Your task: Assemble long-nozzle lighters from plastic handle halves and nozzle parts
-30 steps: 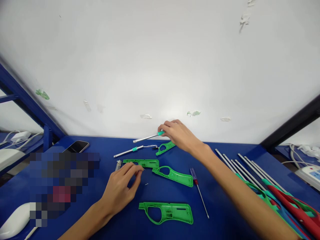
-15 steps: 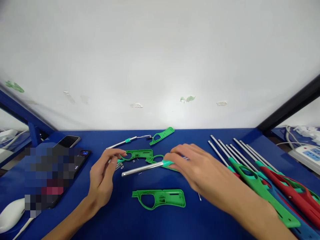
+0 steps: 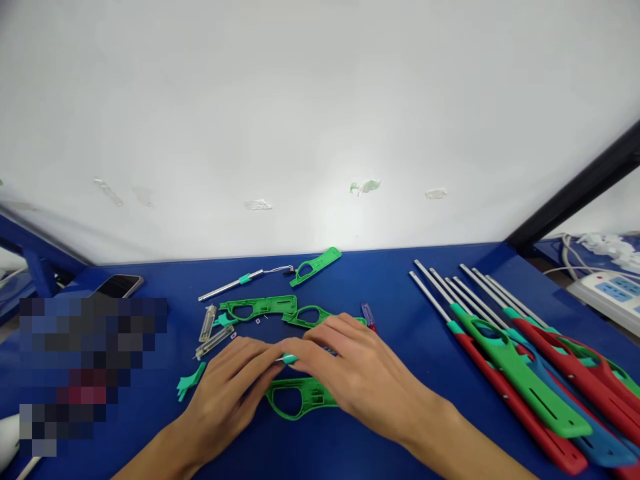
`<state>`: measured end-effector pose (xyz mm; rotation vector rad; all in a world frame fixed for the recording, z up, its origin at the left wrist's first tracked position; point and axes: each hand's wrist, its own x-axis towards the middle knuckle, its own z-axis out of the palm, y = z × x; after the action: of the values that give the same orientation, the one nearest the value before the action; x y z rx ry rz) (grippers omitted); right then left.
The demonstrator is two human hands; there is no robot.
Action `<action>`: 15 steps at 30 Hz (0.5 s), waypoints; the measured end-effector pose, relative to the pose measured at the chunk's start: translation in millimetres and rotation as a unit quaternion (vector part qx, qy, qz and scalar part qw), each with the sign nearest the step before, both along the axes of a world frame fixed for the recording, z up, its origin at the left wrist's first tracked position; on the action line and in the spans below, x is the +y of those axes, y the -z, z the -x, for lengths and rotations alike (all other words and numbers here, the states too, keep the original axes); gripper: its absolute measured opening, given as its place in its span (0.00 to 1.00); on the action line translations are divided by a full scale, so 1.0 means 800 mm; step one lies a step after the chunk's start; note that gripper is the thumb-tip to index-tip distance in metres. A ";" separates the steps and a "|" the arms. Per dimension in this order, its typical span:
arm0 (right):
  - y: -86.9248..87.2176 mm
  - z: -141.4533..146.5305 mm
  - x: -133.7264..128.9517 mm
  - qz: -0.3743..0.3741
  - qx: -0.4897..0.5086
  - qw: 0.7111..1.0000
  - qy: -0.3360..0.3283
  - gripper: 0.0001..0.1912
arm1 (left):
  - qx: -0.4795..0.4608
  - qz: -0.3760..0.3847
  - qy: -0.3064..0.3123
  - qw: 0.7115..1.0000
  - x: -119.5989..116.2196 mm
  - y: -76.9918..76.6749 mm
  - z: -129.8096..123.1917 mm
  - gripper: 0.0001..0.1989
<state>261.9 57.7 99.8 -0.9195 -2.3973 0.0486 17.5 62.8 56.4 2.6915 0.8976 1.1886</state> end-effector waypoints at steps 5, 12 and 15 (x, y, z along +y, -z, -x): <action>0.004 -0.001 0.005 0.011 0.026 1.000 0.009 0.15 | -0.020 0.019 -0.003 1.000 0.005 0.001 0.004 0.16; 0.011 -0.019 0.015 0.036 0.032 0.999 0.017 0.10 | -0.045 0.022 -0.018 0.999 0.008 0.001 0.006 0.15; 0.014 -0.022 0.018 0.038 0.040 0.998 0.009 0.06 | -0.043 0.029 -0.016 0.999 0.009 0.002 0.006 0.15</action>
<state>279.1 71.7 88.8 -0.9545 -2.3273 0.1677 12.9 70.0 54.5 2.5698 0.9502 1.2536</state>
